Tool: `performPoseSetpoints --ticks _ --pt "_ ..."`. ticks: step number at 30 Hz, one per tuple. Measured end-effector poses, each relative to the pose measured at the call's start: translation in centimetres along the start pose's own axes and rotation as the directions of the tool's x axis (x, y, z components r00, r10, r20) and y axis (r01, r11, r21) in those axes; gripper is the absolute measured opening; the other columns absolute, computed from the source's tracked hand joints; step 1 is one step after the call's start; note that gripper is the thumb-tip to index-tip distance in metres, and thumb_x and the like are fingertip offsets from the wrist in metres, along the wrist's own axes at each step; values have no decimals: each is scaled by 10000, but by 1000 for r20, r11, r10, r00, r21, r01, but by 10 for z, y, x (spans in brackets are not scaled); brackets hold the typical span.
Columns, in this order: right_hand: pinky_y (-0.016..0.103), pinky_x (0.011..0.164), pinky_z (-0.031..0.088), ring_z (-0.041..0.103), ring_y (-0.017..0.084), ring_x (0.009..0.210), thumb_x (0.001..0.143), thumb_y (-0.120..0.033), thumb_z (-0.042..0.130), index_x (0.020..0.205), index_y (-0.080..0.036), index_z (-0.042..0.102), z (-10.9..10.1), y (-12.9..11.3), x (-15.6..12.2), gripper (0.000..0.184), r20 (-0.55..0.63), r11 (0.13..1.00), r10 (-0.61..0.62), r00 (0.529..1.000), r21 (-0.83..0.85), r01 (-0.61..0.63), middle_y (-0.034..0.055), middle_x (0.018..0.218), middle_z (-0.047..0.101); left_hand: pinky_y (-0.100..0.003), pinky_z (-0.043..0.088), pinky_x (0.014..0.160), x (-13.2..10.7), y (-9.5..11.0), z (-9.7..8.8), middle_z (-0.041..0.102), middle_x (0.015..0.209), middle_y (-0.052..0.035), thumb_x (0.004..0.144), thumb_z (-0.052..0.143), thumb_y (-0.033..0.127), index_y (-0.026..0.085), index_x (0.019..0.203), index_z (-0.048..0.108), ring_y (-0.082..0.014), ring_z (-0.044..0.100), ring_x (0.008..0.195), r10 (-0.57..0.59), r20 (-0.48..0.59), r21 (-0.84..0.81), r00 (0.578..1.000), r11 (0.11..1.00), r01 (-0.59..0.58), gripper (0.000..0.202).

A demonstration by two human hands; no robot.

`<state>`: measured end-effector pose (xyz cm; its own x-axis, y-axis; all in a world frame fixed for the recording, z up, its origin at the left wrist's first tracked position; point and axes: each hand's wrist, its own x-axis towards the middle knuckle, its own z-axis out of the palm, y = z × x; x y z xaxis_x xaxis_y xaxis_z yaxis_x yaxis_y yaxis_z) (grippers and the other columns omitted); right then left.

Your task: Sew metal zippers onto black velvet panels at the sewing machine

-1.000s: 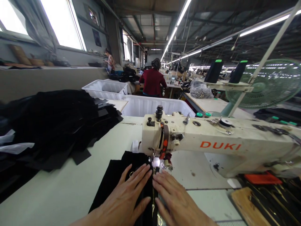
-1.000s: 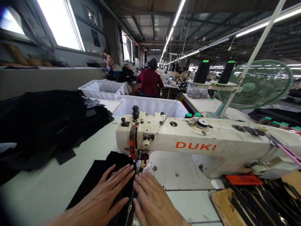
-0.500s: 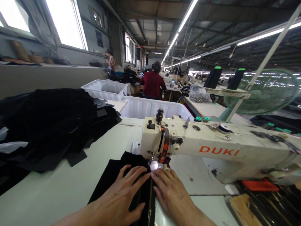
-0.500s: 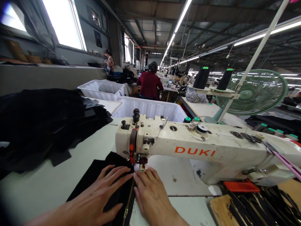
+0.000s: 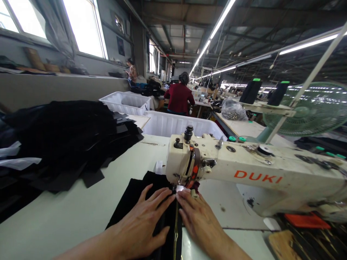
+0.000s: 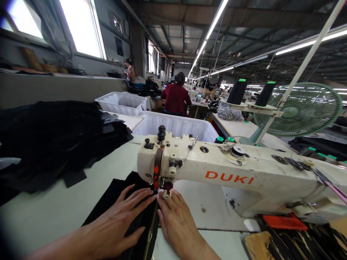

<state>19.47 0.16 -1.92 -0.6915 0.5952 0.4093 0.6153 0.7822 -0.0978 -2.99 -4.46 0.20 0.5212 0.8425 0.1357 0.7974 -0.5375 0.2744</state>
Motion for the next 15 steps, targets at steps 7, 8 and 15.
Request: performPoseSetpoints --ticks 7,8,15 --pt "455 1075 466 528 251 1278 934 -135 484 1383 -196 521 7 1 0 455 27 1000 15 1000 -1 -15 62 1411 553 -653 134 1154 2 -4 -1 398 1529 -95 857 593 276 247 1524 307 -310 344 1411 12 -19 -16 1000 1000 -12 727" --pt "456 1075 466 530 250 1277 931 -131 489 1382 -196 523 7 1 0 456 23 1000 14 1000 2 -14 67 1408 555 -653 133 1154 1 -4 -2 401 1528 -93 859 594 275 251 1523 311 -311 345 1411 19 -25 -18 1000 1000 -19 722" --pt "474 1073 463 523 262 1287 923 -103 486 1363 -172 538 9 1 0 448 3 1000 -10 1000 -13 10 101 1416 543 -654 143 1146 2 -7 -2 371 1544 -109 889 580 269 251 1525 306 -308 314 1429 50 -28 12 998 999 -49 693"
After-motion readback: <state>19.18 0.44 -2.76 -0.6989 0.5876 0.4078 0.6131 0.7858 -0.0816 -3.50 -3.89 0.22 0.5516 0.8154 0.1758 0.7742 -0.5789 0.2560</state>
